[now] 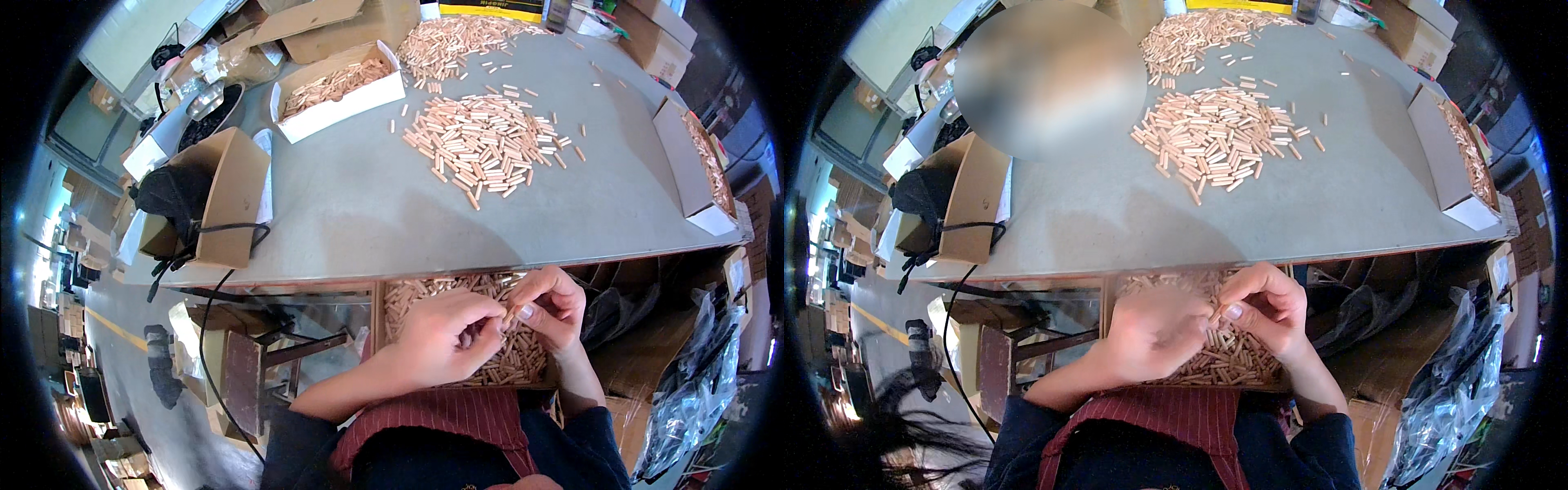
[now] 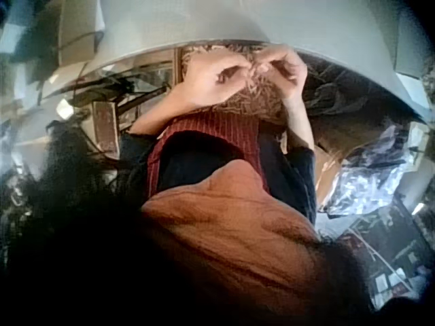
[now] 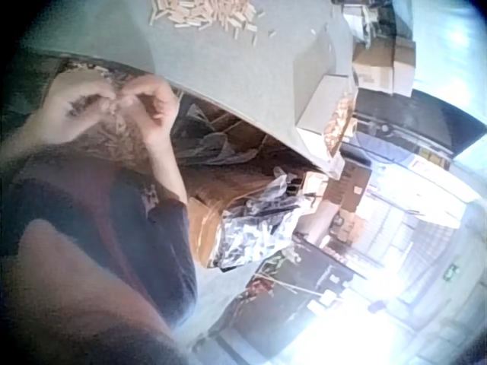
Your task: The person sorts small, light-colored cylindrical objects on a gray table using both hands. They gather the scattered items into a pile and then transfer them into a cardboard box positioned below the table surface.
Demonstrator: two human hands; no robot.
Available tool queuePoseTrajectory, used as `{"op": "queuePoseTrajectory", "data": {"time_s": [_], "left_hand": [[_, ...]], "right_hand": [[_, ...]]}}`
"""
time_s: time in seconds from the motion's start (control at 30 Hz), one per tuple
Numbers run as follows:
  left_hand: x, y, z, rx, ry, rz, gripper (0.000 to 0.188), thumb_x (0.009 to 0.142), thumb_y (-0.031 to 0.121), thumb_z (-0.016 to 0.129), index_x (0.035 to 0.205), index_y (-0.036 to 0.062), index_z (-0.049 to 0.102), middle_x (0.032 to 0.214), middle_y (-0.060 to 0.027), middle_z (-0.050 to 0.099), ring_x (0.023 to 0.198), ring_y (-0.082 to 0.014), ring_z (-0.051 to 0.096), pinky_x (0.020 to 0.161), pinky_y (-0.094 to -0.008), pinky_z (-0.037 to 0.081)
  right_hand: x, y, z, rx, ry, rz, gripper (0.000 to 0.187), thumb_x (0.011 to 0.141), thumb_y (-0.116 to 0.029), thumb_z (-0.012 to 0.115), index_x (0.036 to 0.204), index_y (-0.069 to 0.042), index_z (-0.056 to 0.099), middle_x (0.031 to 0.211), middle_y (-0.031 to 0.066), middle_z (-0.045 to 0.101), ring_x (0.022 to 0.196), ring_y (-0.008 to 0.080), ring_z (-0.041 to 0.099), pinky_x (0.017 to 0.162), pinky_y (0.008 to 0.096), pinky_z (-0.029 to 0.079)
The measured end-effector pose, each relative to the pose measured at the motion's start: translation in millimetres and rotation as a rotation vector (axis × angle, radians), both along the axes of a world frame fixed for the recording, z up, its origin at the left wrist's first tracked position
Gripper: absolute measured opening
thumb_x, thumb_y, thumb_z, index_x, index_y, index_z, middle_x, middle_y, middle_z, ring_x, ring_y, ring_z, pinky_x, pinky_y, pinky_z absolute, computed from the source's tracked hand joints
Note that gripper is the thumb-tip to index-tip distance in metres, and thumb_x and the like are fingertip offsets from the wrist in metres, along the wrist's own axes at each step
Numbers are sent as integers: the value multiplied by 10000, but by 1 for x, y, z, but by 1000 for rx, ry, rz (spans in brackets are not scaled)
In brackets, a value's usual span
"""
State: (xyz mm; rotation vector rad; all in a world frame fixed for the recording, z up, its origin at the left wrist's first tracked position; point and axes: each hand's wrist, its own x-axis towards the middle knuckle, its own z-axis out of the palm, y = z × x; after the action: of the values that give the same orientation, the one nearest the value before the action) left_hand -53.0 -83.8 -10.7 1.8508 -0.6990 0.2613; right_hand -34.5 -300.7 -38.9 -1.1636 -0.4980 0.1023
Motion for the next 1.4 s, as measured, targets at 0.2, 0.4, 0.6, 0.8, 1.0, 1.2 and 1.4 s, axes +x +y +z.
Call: {"op": "queuePoseTrajectory", "data": {"time_s": [0.2,0.4,0.6,0.8,1.0,1.2,1.4], "left_hand": [[14,15,8,29,141,-50,89,958,70,719,1034,82,763,839,-95,734,664,-231,694,605,-366,547],[79,67,30,516,27,285,463,945,242,763,1331,14,647,1330,-201,656,1243,-328,627,1051,-463,494],[173,105,-9,1076,55,474,1242,895,776,674,1658,-85,204,1709,-383,159,1612,-511,164,1296,-641,126],[239,75,-8,864,-106,203,1288,863,828,666,1678,-50,192,1719,-362,172,1626,-509,143,1276,-702,124],[269,49,-20,777,-325,85,979,957,666,682,1649,61,345,1703,-180,351,1597,-440,276,1272,-660,207],[229,53,-18,790,-281,59,841,944,429,760,1612,53,414,1680,-148,395,1593,-387,312,1287,-634,207],[162,54,-14,846,-298,127,960,978,692,604,1591,-28,435,1641,-244,433,1548,-472,351,1240,-719,206]], "right_hand": [[-1,-5,10,-13,151,60,155,947,33,752,1048,18,636,984,150,717,869,198,726,788,312,584],[40,-41,38,-623,-129,-154,467,899,32,794,1320,0,596,1034,50,700,958,127,697,861,280,569],[156,-106,5,-1266,-538,-604,1099,927,-522,802,1657,51,213,1673,319,322,1571,445,318,1290,539,254],[208,-95,8,-1556,-539,-385,1158,954,-713,639,1687,34,145,1724,312,244,1636,431,198,1329,566,156],[226,-52,12,-1402,-741,-172,1033,979,-678,619,1675,2,274,1742,244,272,1638,418,211,1319,625,130],[195,-38,19,-1421,-888,-50,995,968,-710,589,1646,-15,372,1723,252,310,1624,449,232,1299,676,118],[147,-13,25,-1424,-869,-40,949,993,-677,586,1644,-18,379,1719,264,302,1614,500,210,1286,708,95]]}}
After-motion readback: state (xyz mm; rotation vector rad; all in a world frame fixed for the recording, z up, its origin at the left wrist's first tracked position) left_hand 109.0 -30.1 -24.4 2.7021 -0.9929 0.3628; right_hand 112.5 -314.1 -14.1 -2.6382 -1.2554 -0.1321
